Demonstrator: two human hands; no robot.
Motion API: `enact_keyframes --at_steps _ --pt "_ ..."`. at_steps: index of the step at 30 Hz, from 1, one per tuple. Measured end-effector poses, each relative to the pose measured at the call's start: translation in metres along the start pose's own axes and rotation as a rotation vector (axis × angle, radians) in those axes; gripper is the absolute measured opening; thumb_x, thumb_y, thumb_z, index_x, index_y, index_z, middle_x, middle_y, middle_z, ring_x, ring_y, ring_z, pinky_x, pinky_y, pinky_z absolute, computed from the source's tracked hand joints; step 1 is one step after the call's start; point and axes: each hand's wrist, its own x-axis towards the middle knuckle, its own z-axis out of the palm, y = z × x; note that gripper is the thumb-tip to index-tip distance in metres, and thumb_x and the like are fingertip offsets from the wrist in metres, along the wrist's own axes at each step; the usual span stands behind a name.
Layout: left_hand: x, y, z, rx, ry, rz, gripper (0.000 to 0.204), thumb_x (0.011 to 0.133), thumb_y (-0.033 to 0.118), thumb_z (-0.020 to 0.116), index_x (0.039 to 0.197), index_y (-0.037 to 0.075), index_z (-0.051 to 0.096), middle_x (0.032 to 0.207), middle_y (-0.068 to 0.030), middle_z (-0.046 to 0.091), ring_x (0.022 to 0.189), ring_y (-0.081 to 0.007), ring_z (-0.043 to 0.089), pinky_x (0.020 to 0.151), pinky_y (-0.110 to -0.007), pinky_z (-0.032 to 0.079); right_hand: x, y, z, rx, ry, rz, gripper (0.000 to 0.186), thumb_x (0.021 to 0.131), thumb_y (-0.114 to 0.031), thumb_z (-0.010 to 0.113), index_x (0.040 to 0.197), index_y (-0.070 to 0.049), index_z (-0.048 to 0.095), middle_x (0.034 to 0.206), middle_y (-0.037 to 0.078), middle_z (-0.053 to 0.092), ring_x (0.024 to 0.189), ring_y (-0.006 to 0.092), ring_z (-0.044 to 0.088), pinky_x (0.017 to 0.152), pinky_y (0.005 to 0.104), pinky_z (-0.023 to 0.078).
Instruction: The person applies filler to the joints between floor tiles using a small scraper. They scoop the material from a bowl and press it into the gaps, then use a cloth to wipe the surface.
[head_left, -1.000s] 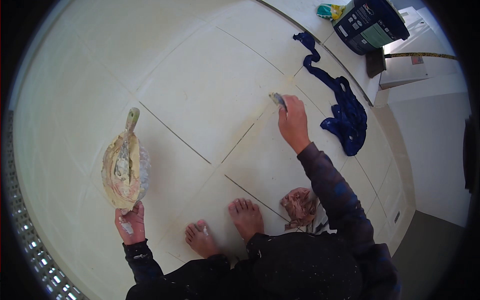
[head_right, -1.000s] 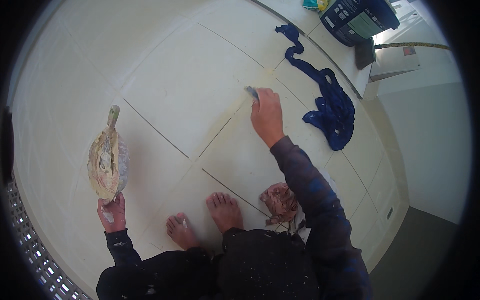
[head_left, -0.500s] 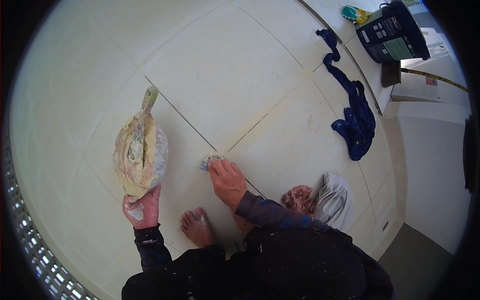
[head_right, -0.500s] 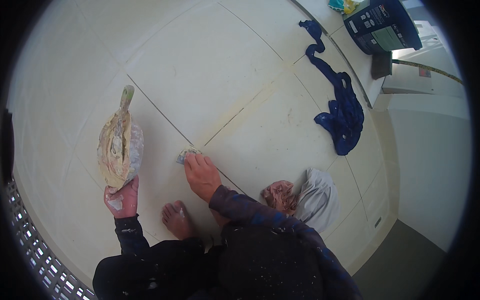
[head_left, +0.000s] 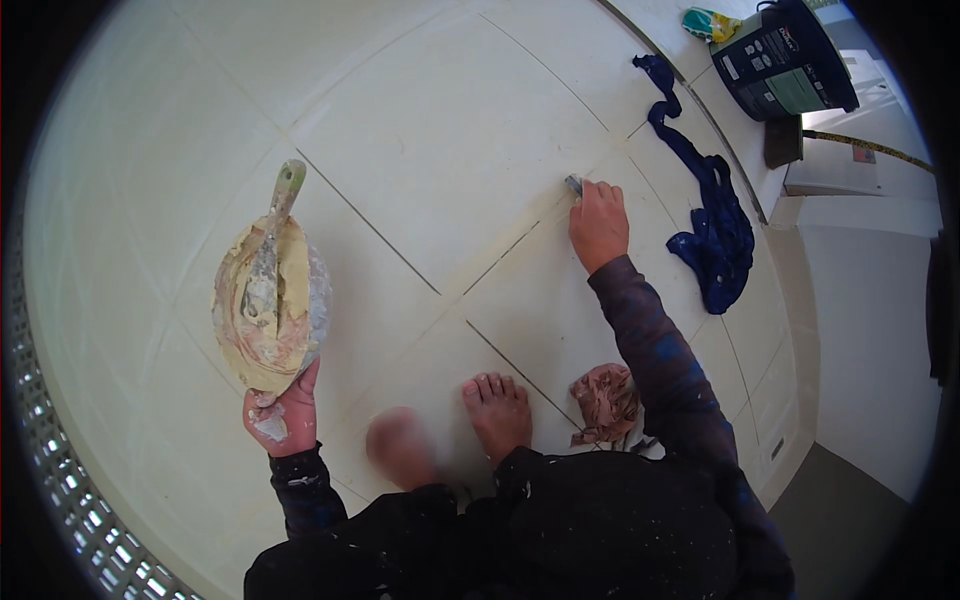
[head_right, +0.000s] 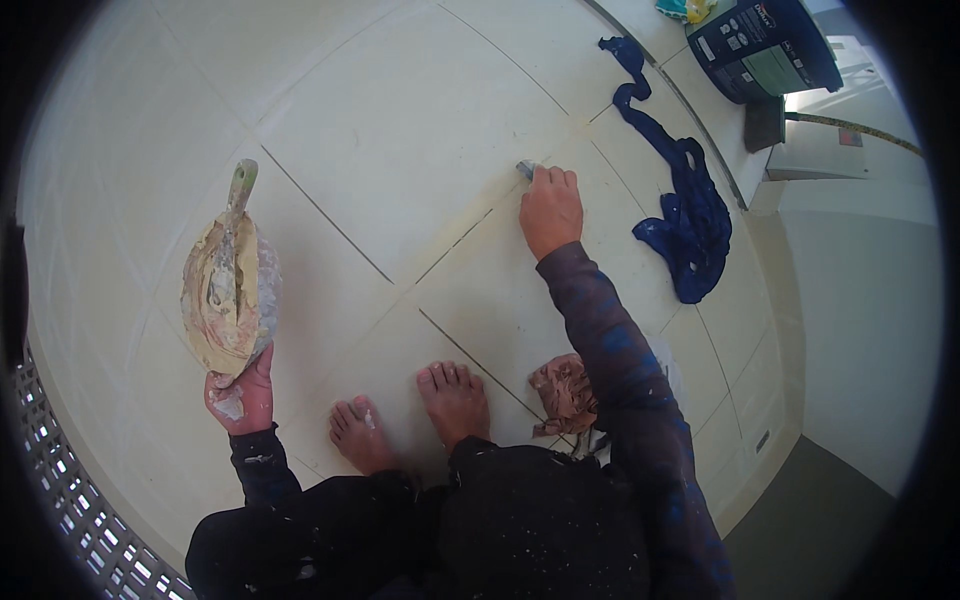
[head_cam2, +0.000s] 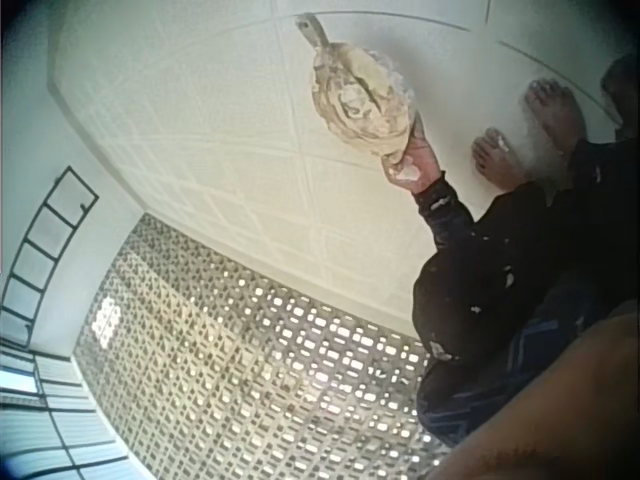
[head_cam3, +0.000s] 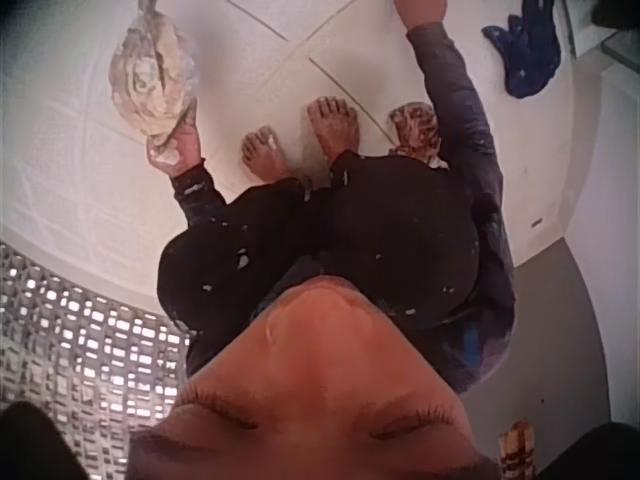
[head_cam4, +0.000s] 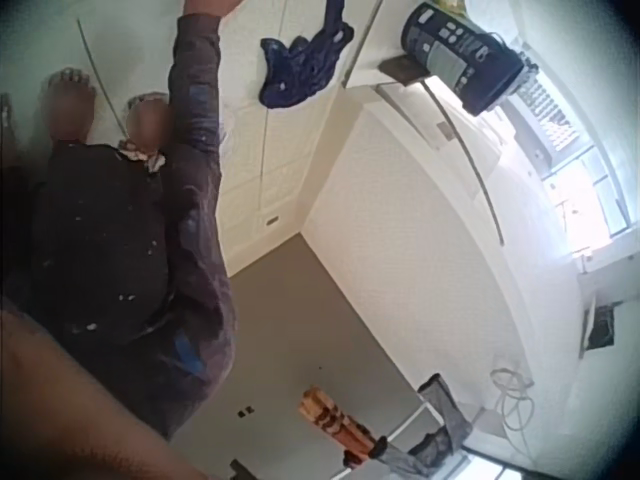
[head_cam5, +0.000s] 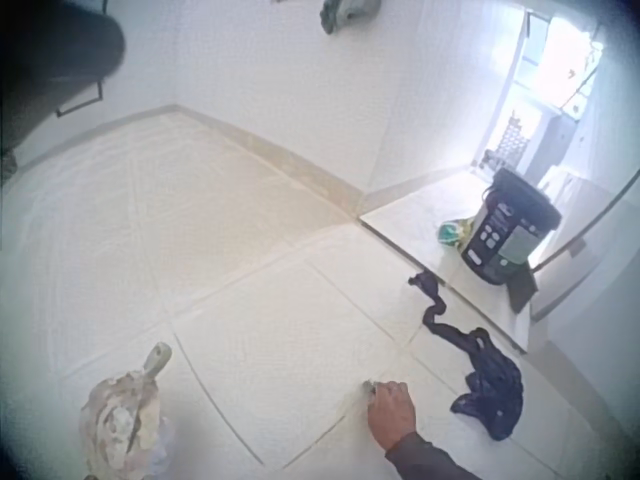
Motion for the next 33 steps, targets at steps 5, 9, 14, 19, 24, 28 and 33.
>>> enact_keyframes --at_steps 5,9,14,19,24,28,33 --pt "-0.008 -0.014 -0.006 -0.003 -0.001 0.021 0.067 0.095 0.016 0.042 0.157 -0.001 0.024 0.161 -0.0258 0.031 0.145 -0.0454 0.036 0.119 -0.066 0.03 -0.095 -0.117 -0.002 0.265 -0.087 -0.231 0.032 0.081 -0.004 0.063 0.112 0.005 0.063 0.101 0.014 0.062 0.095 0.0304 0.057 0.085 0.0385 0.052" --pt "-0.01 0.005 -0.004 0.016 0.037 -0.014 0.066 0.097 0.018 0.042 0.157 -0.001 0.023 0.161 -0.0244 0.03 0.145 -0.0449 0.037 0.119 -0.065 0.031 -0.168 -0.196 -0.019 0.586 -0.309 -0.238 0.032 0.083 -0.004 0.062 0.114 0.004 0.064 0.102 0.016 0.064 0.098 0.0328 0.059 0.086 0.0388 0.052" --pt "-0.015 0.036 -0.025 0.156 0.101 0.05 0.07 0.093 0.019 0.049 0.158 0.004 0.025 0.158 -0.0219 0.036 0.142 -0.0417 0.043 0.115 -0.062 0.039 -0.142 -0.193 -0.066 1.184 -0.608 0.465 0.022 0.094 -0.003 0.057 0.112 0.005 0.068 0.095 0.005 0.068 0.084 0.0135 0.062 0.077 0.0291 0.051" --pt "-0.035 0.061 -0.042 0.321 0.161 0.001 0.077 0.086 0.013 0.051 0.157 0.008 0.026 0.15 -0.0168 0.046 0.134 -0.0348 0.053 0.106 -0.052 0.05 -0.099 -0.257 -0.133 1.172 -0.476 0.22 0.024 0.092 0.002 0.06 0.115 0.007 0.065 0.096 0.007 0.069 0.087 0.0129 0.061 0.078 0.027 0.051" --pt "-0.051 0.076 -0.053 0.446 0.126 -0.114 0.075 0.081 0.004 0.048 0.154 0.007 0.029 0.143 -0.0121 0.051 0.126 -0.0248 0.057 0.099 -0.04 0.053 -0.073 -0.348 -0.115 0.657 -0.33 -0.471 0.025 0.082 0.0 0.065 0.107 0.004 0.066 0.097 0.015 0.07 0.087 0.0299 0.061 0.082 0.0383 0.052" --pt "-0.052 0.084 -0.059 0.376 0.048 -0.172 0.071 0.083 0.0 0.05 0.151 0.007 0.031 0.144 -0.0114 0.05 0.128 -0.0227 0.056 0.102 -0.04 0.051 -0.088 -0.381 -0.076 0.403 -0.49 -0.684 0.015 0.08 -0.005 0.064 0.093 0.001 0.062 0.083 0.017 0.067 0.083 0.0354 0.06 0.082 0.043 0.05" --pt "-0.046 0.069 -0.065 0.369 0.069 -0.297 0.08 0.082 0.006 0.052 0.157 0.007 0.025 0.15 -0.0163 0.046 0.135 -0.032 0.052 0.111 -0.052 0.044 -0.098 -0.375 -0.053 0.453 -0.678 -0.636 0.013 0.083 -0.008 0.062 0.09 0.003 0.061 0.079 0.021 0.066 0.082 0.0394 0.063 0.077 0.047 0.051"
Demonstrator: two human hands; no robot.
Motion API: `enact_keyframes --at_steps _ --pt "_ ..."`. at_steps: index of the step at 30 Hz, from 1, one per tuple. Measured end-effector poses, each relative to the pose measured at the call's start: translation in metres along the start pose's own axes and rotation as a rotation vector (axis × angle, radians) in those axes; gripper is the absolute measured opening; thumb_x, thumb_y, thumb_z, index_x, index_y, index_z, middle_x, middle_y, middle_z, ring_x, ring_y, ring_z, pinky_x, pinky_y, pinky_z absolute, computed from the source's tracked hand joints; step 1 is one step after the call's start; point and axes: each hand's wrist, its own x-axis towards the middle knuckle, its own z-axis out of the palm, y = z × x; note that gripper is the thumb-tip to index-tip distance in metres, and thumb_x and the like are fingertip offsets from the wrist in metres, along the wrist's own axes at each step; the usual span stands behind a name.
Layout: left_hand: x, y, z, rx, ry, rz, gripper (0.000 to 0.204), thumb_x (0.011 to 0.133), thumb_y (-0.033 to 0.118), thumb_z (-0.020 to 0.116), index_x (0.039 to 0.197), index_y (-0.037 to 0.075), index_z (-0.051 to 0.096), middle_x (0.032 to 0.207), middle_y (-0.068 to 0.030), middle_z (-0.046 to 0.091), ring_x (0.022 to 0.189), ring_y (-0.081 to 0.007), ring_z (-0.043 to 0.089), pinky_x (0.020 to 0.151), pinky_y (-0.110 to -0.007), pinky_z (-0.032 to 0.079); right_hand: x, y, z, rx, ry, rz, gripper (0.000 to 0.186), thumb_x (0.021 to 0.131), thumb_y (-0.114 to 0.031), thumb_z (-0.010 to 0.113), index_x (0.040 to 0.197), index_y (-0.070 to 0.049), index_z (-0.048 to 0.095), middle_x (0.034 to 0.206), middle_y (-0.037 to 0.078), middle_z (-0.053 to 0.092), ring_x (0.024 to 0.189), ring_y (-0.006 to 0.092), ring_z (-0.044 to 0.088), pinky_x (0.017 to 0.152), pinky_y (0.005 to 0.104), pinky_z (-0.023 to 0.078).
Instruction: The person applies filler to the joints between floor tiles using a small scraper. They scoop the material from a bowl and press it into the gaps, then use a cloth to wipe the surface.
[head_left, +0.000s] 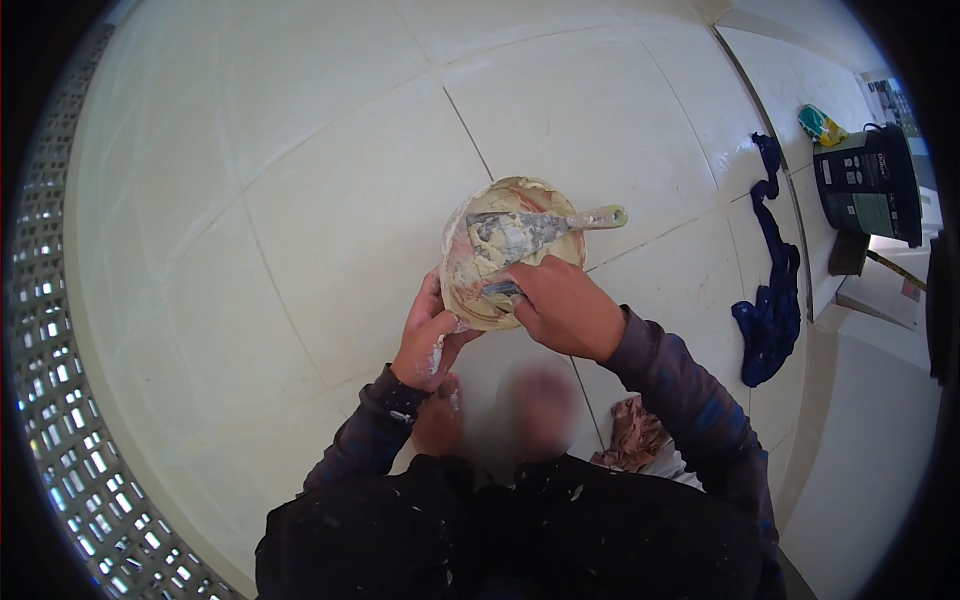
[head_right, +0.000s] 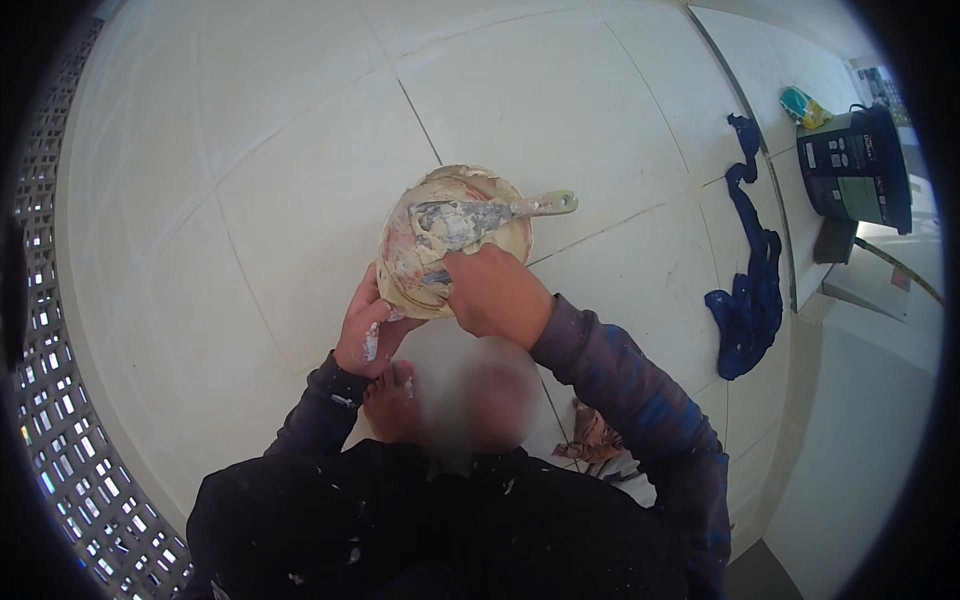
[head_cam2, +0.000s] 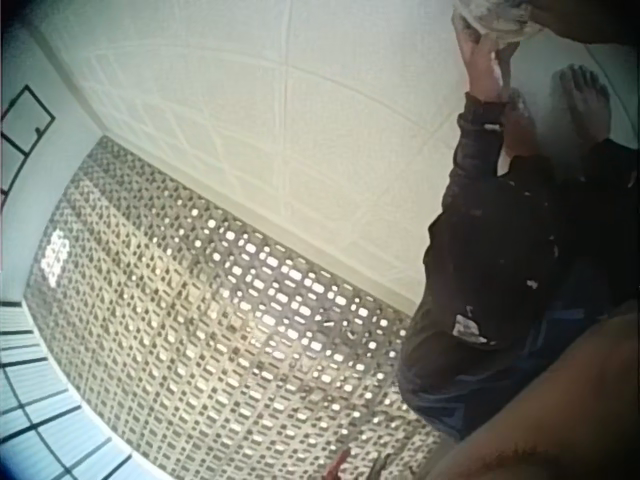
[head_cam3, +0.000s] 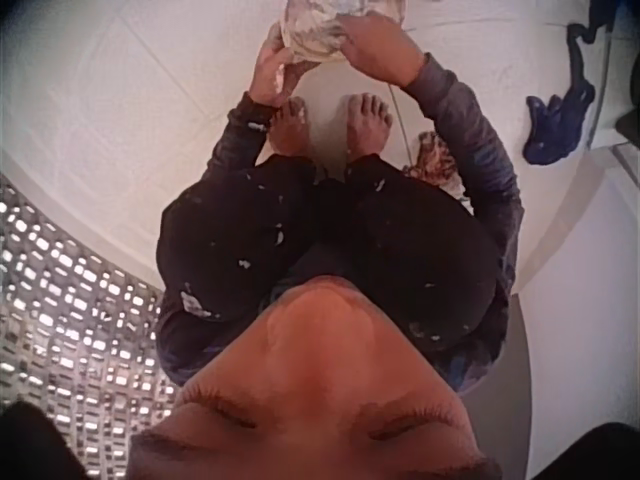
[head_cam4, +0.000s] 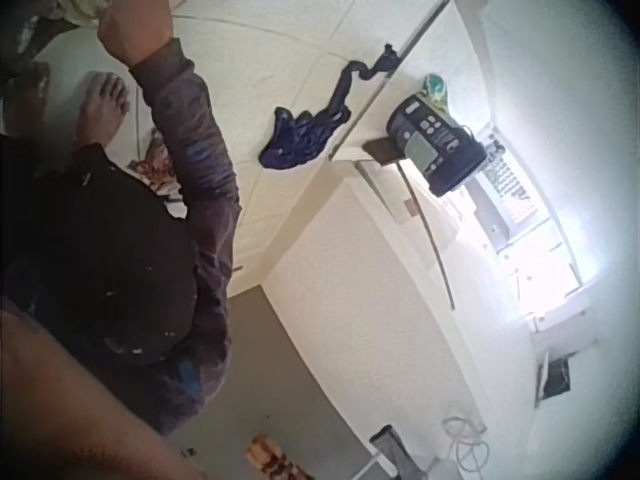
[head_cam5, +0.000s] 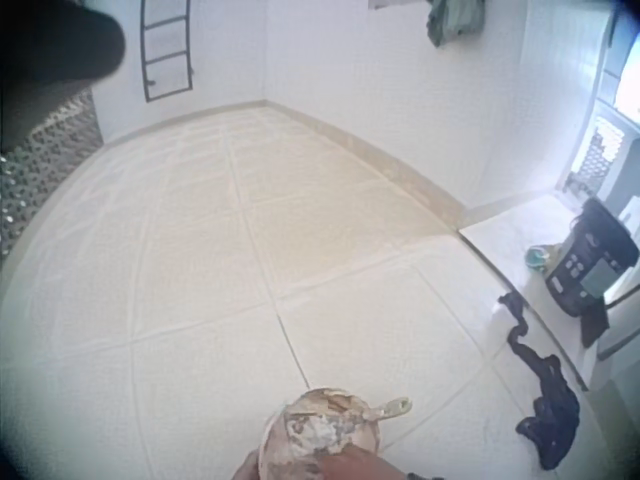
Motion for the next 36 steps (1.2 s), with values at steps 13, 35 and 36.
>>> enact_keyframes --at_steps 13,35,36 --pt "0.046 -0.045 0.038 -0.116 -0.033 0.096 0.069 0.095 0.018 0.056 0.156 0.001 0.029 0.157 -0.022 0.036 0.143 -0.0393 0.041 0.116 -0.06 0.037 -0.12 0.156 -0.072 1.333 0.235 0.318 0.047 0.098 -0.004 0.058 0.143 0.006 0.048 0.124 0.009 0.066 0.106 0.0138 0.063 0.093 0.0291 0.051" --pt "0.098 -0.059 0.0 -0.246 0.119 0.311 0.07 0.097 0.025 0.056 0.157 0.002 0.027 0.161 -0.0206 0.032 0.146 -0.0426 0.036 0.121 -0.062 0.028 -0.114 0.266 0.015 -0.458 0.64 0.497 0.031 0.085 0.0 0.059 0.114 -0.001 0.067 0.116 0.011 0.069 0.098 0.0283 0.063 0.084 0.0385 0.051" --pt "0.094 -0.056 -0.003 -0.248 0.121 0.312 0.07 0.097 0.025 0.056 0.157 0.002 0.027 0.161 -0.0206 0.032 0.146 -0.0426 0.036 0.121 -0.062 0.028 -0.111 0.248 0.024 -0.437 0.621 0.484 0.031 0.085 0.0 0.059 0.115 -0.001 0.067 0.116 0.012 0.069 0.098 0.0279 0.063 0.084 0.0384 0.051"
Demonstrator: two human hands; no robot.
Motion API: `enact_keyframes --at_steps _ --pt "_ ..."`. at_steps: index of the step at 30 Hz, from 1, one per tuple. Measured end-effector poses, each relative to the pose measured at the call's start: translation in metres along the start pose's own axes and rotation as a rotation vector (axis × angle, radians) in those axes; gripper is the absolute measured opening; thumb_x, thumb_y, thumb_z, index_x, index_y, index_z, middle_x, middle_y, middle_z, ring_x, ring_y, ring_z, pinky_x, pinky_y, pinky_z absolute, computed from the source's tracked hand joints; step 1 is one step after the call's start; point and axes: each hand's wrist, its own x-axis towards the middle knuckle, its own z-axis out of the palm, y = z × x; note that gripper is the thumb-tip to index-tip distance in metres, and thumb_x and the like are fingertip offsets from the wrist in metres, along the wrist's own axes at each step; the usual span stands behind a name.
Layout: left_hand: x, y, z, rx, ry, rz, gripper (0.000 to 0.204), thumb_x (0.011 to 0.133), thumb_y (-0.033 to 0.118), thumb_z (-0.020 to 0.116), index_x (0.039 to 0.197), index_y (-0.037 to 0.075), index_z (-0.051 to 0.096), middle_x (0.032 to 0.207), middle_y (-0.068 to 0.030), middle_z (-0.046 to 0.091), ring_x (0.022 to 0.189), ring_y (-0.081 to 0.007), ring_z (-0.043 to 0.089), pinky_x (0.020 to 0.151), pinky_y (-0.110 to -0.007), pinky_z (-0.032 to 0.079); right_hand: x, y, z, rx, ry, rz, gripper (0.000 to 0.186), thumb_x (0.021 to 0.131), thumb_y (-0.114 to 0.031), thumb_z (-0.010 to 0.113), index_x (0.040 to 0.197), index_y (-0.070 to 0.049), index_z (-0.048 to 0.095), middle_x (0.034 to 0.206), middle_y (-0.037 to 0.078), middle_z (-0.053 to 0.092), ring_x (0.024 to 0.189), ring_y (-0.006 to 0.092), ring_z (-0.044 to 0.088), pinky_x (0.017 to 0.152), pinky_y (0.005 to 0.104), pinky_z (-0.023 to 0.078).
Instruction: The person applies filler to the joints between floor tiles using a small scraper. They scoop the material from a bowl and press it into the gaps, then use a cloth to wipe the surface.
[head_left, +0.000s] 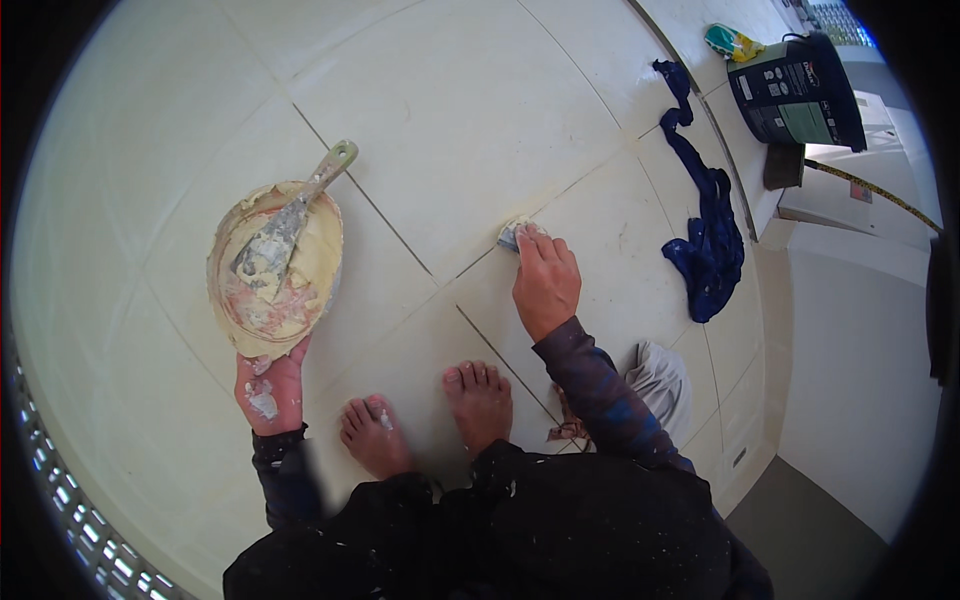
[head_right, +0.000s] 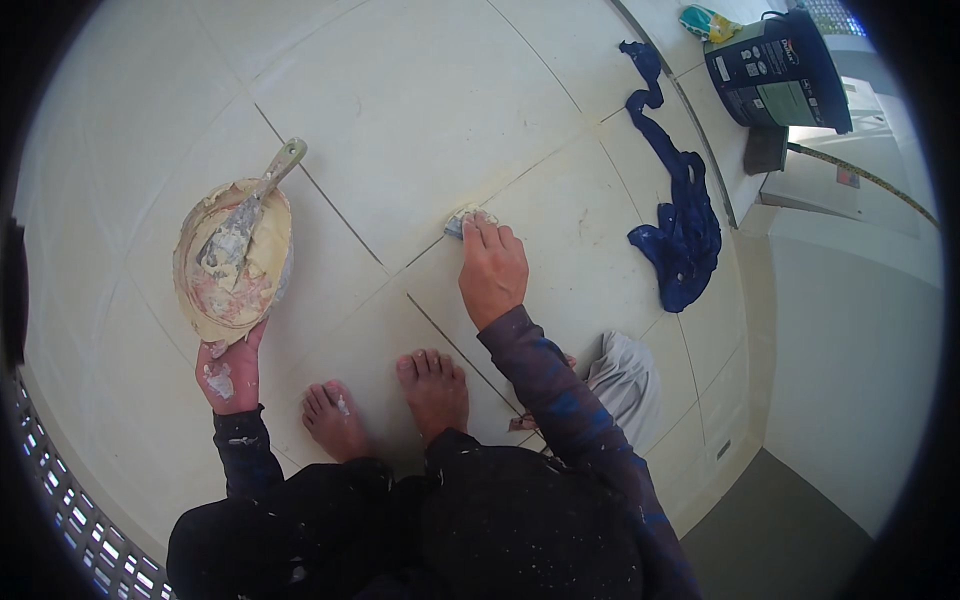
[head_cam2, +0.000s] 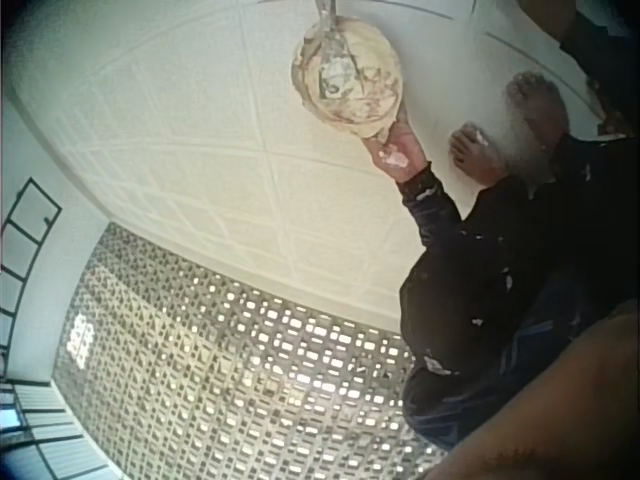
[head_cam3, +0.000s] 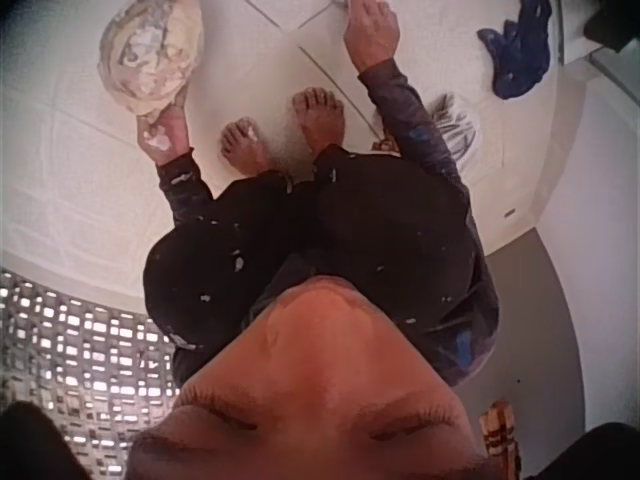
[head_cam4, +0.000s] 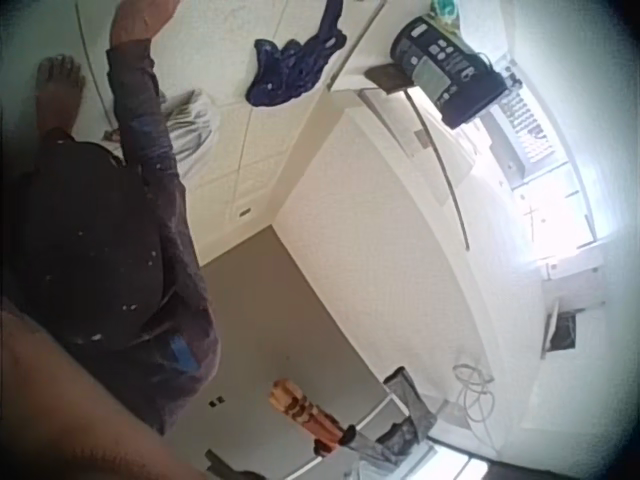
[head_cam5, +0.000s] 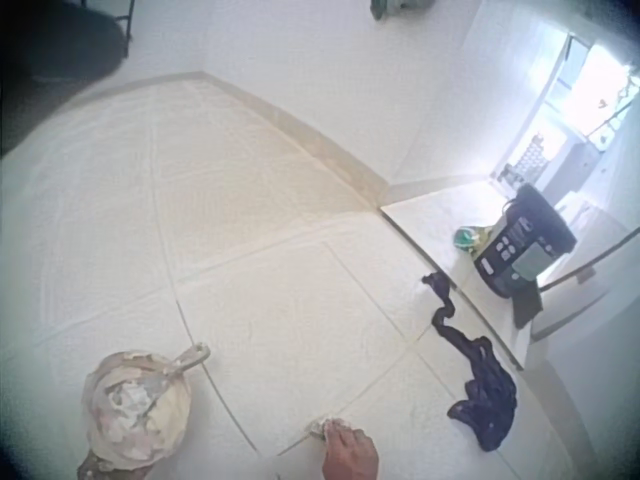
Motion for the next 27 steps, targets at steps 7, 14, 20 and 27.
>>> enact_keyframes --at_steps 7,14,20,27 --pt "-0.025 0.044 -0.008 -0.015 -0.028 0.034 0.067 0.099 0.025 0.053 0.156 0.002 0.028 0.161 -0.0201 0.033 0.146 -0.0417 0.037 0.121 -0.062 0.029 -0.07 -0.146 -0.02 0.225 -0.172 -0.151 0.034 0.085 -0.003 0.061 0.118 0.002 0.065 0.113 0.013 0.069 0.099 0.0276 0.063 0.086 0.038 0.052" --pt "-0.043 0.077 -0.021 0.019 -0.048 0.086 0.065 0.1 0.026 0.052 0.156 0.001 0.029 0.16 -0.0197 0.035 0.146 -0.0403 0.036 0.121 -0.061 0.028 -0.055 -0.125 -0.042 0.668 -0.18 0.286 0.029 0.089 -0.003 0.063 0.118 0.002 0.067 0.104 0.022 0.07 0.094 0.0397 0.068 0.085 0.0402 0.054" --pt "-0.047 0.09 -0.039 -0.037 0.002 0.089 0.065 0.1 0.027 0.051 0.156 0.002 0.029 0.161 -0.0196 0.035 0.146 -0.0398 0.036 0.122 -0.061 0.026 0.026 -0.018 -0.02 -0.001 0.139 0.176 0.032 0.085 0.002 0.059 0.117 0.003 0.065 0.115 0.015 0.068 0.101 0.0356 0.059 0.088 0.0426 0.051" --pt "-0.059 0.105 -0.067 -0.045 0.031 0.136 0.065 0.1 0.026 0.05 0.156 0.002 0.029 0.161 -0.0192 0.034 0.147 -0.0396 0.035 0.122 -0.061 0.026 -0.051 -0.163 -0.001 0.305 -0.103 -0.126 0.035 0.082 0.004 0.062 0.116 0.002 0.065 0.112 0.016 0.068 0.099 0.0352 0.061 0.089 0.0419 0.052"
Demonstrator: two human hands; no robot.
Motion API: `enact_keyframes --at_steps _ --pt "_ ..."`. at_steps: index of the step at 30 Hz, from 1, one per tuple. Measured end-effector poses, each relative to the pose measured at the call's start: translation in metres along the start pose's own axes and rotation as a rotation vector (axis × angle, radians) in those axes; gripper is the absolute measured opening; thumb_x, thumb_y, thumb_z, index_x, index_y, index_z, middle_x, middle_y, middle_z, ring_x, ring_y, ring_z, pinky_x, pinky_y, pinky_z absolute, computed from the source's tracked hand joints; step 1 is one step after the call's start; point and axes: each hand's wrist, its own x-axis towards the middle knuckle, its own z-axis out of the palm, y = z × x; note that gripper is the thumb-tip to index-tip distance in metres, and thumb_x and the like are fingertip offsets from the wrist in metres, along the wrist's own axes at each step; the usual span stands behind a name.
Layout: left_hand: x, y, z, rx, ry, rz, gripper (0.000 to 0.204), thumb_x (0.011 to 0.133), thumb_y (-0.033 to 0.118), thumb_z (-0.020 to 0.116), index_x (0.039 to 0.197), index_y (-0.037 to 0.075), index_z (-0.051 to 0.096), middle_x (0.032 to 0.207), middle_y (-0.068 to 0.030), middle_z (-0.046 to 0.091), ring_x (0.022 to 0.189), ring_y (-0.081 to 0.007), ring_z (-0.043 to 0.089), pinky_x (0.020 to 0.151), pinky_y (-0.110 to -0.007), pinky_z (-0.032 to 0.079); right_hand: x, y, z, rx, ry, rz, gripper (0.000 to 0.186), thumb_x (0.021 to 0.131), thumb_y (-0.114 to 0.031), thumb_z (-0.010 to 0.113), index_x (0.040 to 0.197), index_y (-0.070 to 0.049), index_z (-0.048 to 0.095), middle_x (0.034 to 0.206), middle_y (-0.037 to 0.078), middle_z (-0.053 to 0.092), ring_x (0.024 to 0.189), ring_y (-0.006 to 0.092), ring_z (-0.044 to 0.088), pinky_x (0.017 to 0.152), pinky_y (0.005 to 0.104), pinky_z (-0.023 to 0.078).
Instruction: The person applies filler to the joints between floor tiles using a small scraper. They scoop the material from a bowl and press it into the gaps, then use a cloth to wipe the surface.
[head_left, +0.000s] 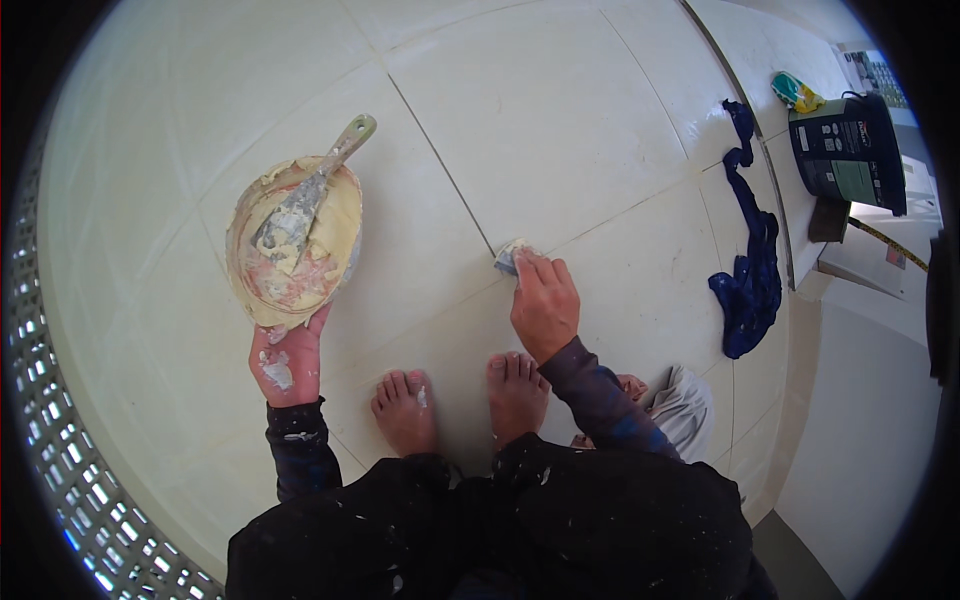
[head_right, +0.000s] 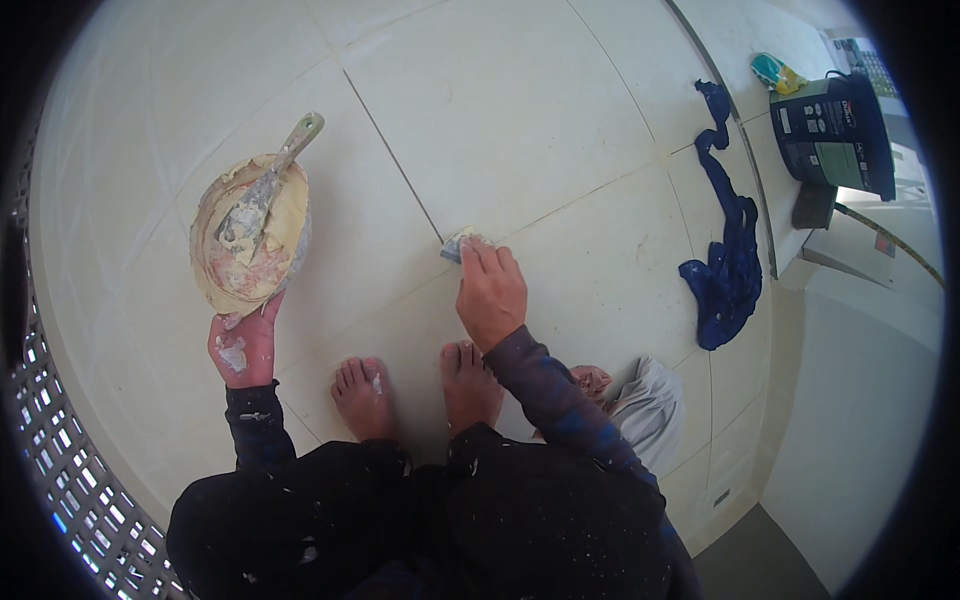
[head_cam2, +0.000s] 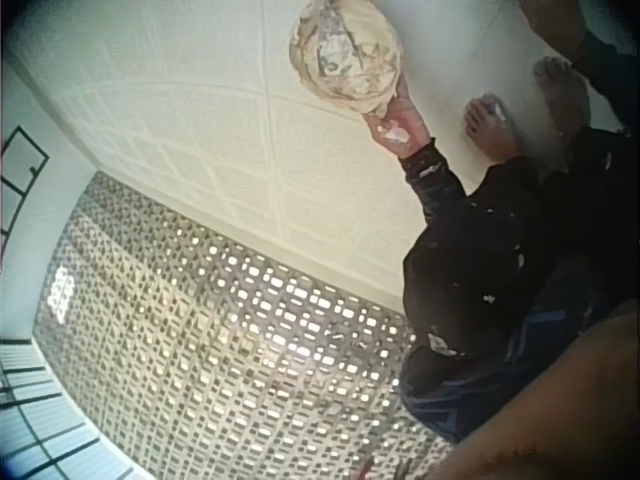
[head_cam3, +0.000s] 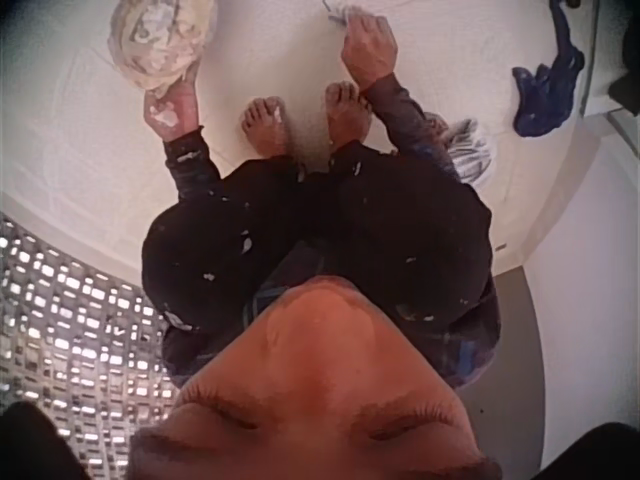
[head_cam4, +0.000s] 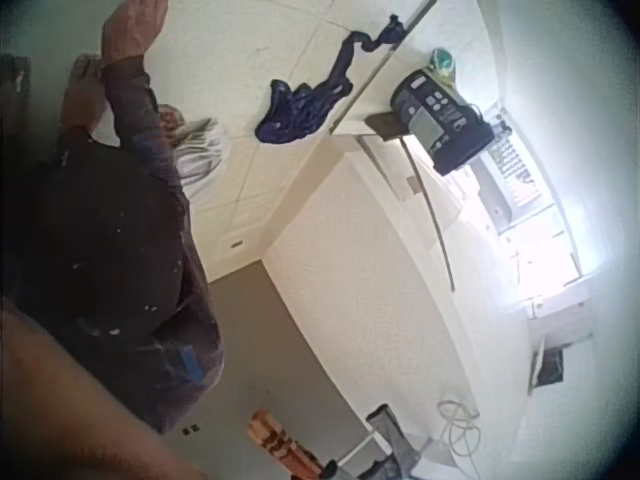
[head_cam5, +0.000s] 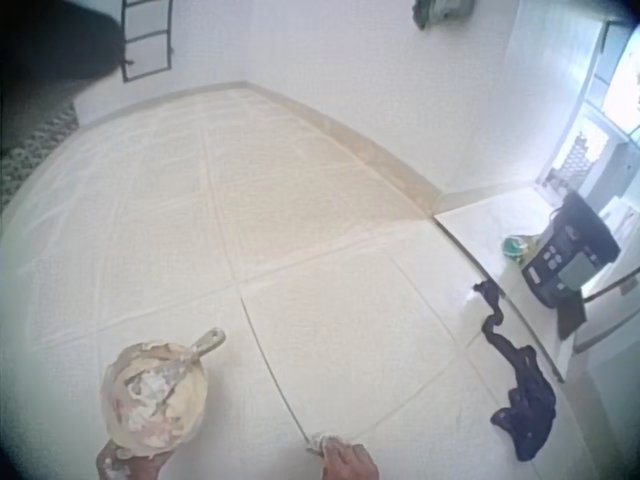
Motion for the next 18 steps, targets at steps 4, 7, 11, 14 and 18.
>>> enact_keyframes --at_steps 4,7,11,14,18 --pt "-0.008 0.026 -0.026 0.005 0.025 0.012 0.065 0.1 0.026 0.05 0.156 0.002 0.029 0.16 -0.0192 0.035 0.147 -0.04 0.035 0.122 -0.061 0.026 -0.052 -0.095 0.037 0.232 -0.144 -0.056 0.034 0.082 0.002 0.063 0.116 0.002 0.066 0.109 0.015 0.069 0.098 0.0346 0.061 0.088 0.0423 0.052" --pt "-0.021 0.045 -0.043 -0.009 0.038 0.038 0.066 0.099 0.025 0.05 0.156 0.001 0.028 0.161 -0.0198 0.034 0.147 -0.0407 0.035 0.122 -0.061 0.026 -0.071 -0.097 0.029 0.431 -0.179 0.095 0.032 0.084 -0.001 0.064 0.116 0.002 0.067 0.11 0.016 0.069 0.1 0.0351 0.062 0.089 0.0426 0.052" --pt "-0.034 0.074 -0.062 -0.043 -0.023 0.073 0.067 0.096 0.02 0.05 0.156 0.0 0.027 0.161 -0.0214 0.032 0.147 -0.0415 0.034 0.122 -0.062 0.026 -0.051 -0.028 -0.013 -0.045 0.225 0.263 0.031 0.086 0.001 0.061 0.117 0.004 0.065 0.114 0.018 0.067 0.104 0.0381 0.061 0.091 0.0435 0.051" --pt "-0.039 0.074 -0.06 -0.065 0.021 0.073 0.068 0.094 0.018 0.05 0.156 -0.001 0.028 0.161 -0.0225 0.032 0.147 -0.0411 0.035 0.122 -0.062 0.026 -0.05 -0.045 -0.003 -0.054 0.061 0.139 0.034 0.084 0.002 0.062 0.118 0.005 0.065 0.113 0.018 0.066 0.101 0.0369 0.059 0.088 0.0453 0.051" --pt "-0.03 0.074 -0.037 -0.052 0.079 0.096 0.067 0.095 0.019 0.05 0.155 -0.001 0.029 0.16 -0.0222 0.033 0.147 -0.0409 0.035 0.122 -0.062 0.026 -0.045 -0.097 0.018 0.17 -0.091 -0.005 0.033 0.084 0.001 0.062 0.117 0.001 0.066 0.111 0.017 0.067 0.099 0.0362 0.062 0.089 0.043 0.052"
